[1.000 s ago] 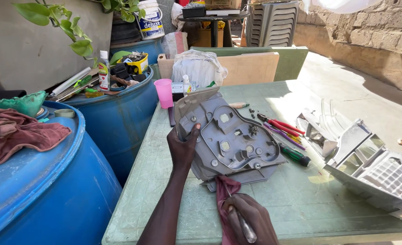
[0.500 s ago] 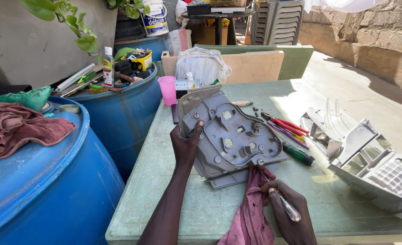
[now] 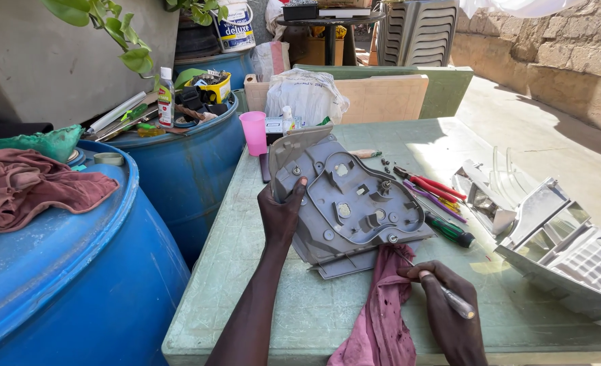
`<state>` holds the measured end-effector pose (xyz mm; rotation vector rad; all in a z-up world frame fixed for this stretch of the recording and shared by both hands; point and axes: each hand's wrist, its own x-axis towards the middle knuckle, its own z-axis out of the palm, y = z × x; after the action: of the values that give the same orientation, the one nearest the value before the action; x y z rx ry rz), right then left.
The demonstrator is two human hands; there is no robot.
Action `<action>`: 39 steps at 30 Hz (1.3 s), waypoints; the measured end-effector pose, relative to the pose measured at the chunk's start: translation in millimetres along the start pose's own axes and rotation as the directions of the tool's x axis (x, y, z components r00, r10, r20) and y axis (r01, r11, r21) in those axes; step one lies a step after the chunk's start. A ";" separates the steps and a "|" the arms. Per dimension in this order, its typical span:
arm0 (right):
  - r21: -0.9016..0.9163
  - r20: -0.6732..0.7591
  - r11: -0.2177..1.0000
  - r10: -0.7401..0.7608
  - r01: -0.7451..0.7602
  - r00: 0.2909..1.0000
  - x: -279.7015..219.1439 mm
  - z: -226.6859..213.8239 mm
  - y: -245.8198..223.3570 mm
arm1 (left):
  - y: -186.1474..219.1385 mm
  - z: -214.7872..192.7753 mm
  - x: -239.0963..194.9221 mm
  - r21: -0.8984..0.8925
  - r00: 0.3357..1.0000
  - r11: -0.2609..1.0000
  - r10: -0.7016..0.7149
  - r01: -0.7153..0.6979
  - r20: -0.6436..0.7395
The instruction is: Repairing or disassembling a car headlight assembly using a screwdriver and a cloth on a workbench
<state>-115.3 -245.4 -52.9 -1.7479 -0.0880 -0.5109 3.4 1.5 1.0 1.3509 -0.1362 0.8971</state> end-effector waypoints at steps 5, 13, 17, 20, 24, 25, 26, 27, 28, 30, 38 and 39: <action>0.005 0.179 0.986 -0.163 0.165 0.970 -2.1 -1.3 14.5 | -2.9 0.2 0.1 0.032 1.000 0.999 -0.014 0.014 -0.007; -0.067 0.045 0.994 -0.089 0.092 0.995 -1.3 1.4 23.6 | -3.1 2.2 2.7 0.049 1.000 0.998 0.024 -0.024 -0.006; 0.132 0.083 0.981 -0.151 0.139 0.985 -2.4 -11.6 30.7 | -0.5 -1.1 4.8 0.027 1.000 0.999 0.029 -0.029 0.003; 0.245 0.045 0.963 -0.129 0.114 0.991 -6.6 -30.7 38.2 | -7.2 -12.6 14.8 0.085 0.996 0.993 0.083 -0.085 0.021; 0.425 0.007 0.870 -0.279 0.250 0.960 -8.3 -52.3 60.4 | -12.1 -35.8 31.9 0.127 0.977 0.969 0.209 -0.213 0.040; 0.426 0.001 0.868 -0.282 0.254 0.960 -4.6 -54.1 63.3 | -12.3 -37.8 35.7 0.125 0.976 0.968 0.214 -0.218 0.044; 0.472 0.017 0.824 -0.366 0.315 0.931 -1.2 -55.5 66.2 | -12.6 -40.2 39.5 0.201 0.963 0.942 0.263 -0.269 0.058; 0.521 0.037 0.773 -0.444 0.361 0.895 -0.1 -55.4 69.2 | -12.2 -47.5 40.8 0.284 0.949 0.906 0.306 -0.313 0.072; 0.526 0.039 0.772 -0.442 0.357 0.896 -2.5 -51.1 61.8 | -7.5 -47.9 42.3 0.291 0.949 0.904 0.306 -0.313 0.072; 0.311 0.014 0.909 -0.296 0.278 0.955 -8.4 -44.8 47.4 | 0.9 -44.5 45.2 0.405 0.967 0.880 0.250 -0.249 0.053; 0.434 0.067 0.849 -0.365 0.302 0.929 0.2 -50.8 82.5 | 74.9 -17.5 97.9 0.413 0.924 0.831 0.290 -0.373 0.251; 0.480 0.077 0.825 -0.379 0.299 0.922 1.4 -52.9 85.7 | 89.1 -9.7 103.0 0.397 0.913 0.833 0.277 -0.384 0.300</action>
<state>-101.1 -316.8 -122.4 -1.3007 -0.6094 -0.5457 13.0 54.8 126.3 1.9084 -0.3728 1.1054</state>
